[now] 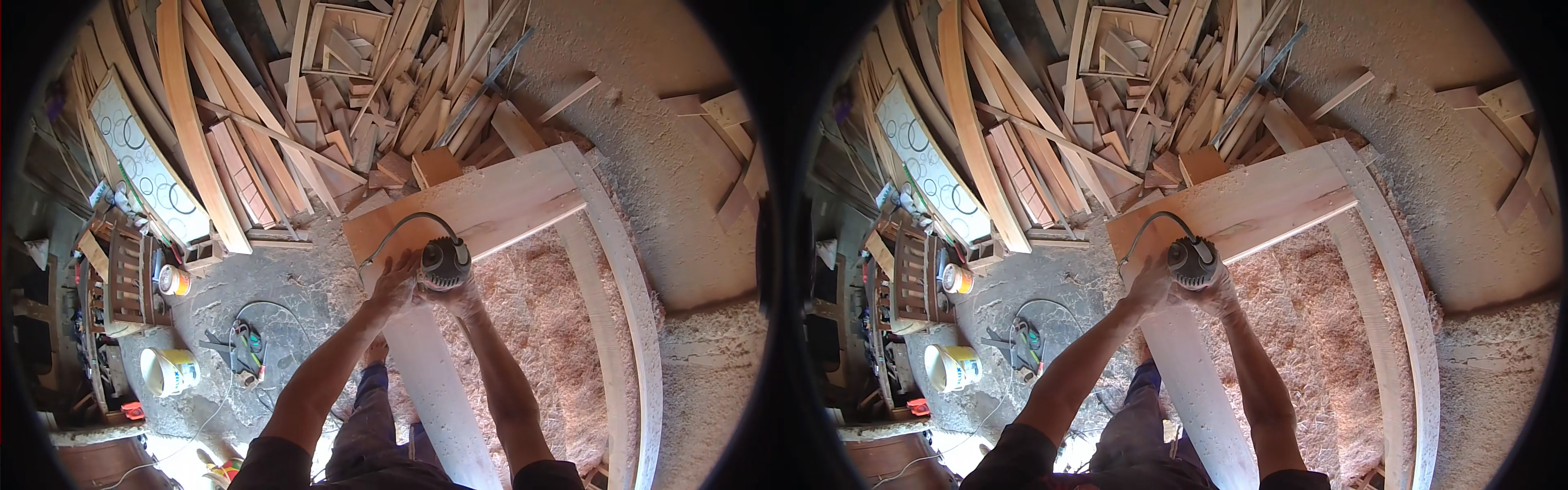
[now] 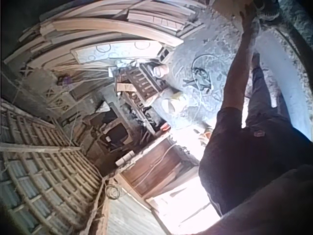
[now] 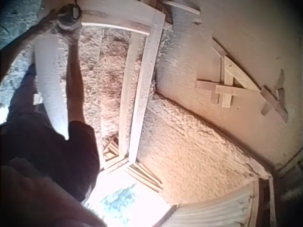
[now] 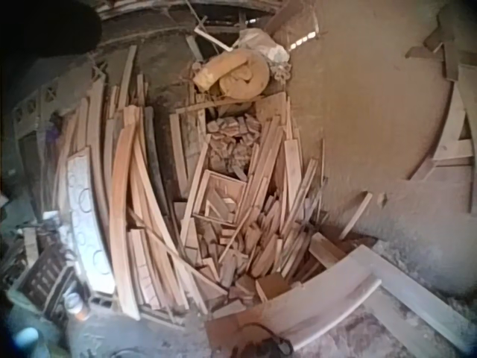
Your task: The person uses a wood router to shape the edges of a wooden door frame, moving the tool steadily along the interior perimeter.
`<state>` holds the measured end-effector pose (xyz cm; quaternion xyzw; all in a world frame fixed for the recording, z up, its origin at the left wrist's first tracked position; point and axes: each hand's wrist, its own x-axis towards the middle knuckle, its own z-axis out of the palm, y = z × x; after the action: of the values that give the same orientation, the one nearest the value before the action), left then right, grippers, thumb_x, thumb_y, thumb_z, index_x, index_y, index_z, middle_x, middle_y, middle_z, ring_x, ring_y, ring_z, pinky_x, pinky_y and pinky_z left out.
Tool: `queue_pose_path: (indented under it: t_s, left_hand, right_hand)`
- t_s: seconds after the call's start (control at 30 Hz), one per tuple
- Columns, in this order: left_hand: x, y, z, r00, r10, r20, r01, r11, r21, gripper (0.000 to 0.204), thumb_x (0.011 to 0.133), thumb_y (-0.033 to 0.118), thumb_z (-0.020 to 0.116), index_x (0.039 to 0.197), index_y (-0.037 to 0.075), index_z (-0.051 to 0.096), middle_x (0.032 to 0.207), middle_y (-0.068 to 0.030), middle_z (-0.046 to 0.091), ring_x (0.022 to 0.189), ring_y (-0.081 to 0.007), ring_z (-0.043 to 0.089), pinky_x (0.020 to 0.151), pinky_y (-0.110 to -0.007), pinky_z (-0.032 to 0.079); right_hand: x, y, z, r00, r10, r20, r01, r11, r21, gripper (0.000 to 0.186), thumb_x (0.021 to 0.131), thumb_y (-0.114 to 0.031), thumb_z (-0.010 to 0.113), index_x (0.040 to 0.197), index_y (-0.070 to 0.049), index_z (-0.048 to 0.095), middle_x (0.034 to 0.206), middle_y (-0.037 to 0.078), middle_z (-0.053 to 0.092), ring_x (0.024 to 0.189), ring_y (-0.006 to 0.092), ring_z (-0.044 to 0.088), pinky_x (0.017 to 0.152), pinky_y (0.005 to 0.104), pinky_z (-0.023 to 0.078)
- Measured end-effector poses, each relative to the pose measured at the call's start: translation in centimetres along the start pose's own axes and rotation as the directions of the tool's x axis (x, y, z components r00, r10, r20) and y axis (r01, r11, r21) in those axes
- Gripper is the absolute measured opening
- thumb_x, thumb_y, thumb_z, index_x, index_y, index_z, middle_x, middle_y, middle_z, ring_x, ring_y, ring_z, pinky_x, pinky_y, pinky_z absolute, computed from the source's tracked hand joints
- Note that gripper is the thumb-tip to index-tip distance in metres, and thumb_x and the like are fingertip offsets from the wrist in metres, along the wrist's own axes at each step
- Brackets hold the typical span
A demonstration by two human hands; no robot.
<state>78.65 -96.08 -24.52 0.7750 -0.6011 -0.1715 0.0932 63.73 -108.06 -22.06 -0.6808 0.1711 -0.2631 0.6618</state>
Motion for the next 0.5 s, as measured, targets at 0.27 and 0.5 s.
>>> queue_pose_path:
  t_s: [0.27, 0.5]
  left_hand:
    - [-1.8, 0.1, -0.5, 0.999, -0.033, 0.018, 0.037, 0.965, -0.261, 0.108, 0.082, 0.038, 0.084, 0.167, 0.008, 0.025, 0.173, -0.0164, 0.03, 0.162, -0.0354, 0.027, 0.131, -0.055, 0.025]
    - [-1.8, -2.4, 4.7, 0.994, -0.094, -0.057, 0.021, 0.674, -0.739, 0.114, 0.08, 0.04, 0.086, 0.168, 0.007, 0.022, 0.171, -0.0207, 0.03, 0.162, -0.0368, 0.026, 0.131, -0.055, 0.023]
  right_hand:
    - [-0.7, -0.5, 0.5, 0.994, 0.092, 0.061, -0.083, 0.987, -0.135, 0.083, 0.07, -0.022, 0.097, 0.138, -0.002, 0.053, 0.131, 0.011, 0.066, 0.118, 0.0215, 0.065, 0.103, 0.0355, 0.054]
    - [-0.2, 1.9, 0.4, 0.991, 0.049, 0.125, -0.028, 0.986, -0.162, 0.088, 0.069, -0.022, 0.098, 0.14, -0.003, 0.051, 0.132, 0.011, 0.065, 0.119, 0.0218, 0.064, 0.104, 0.0369, 0.054]
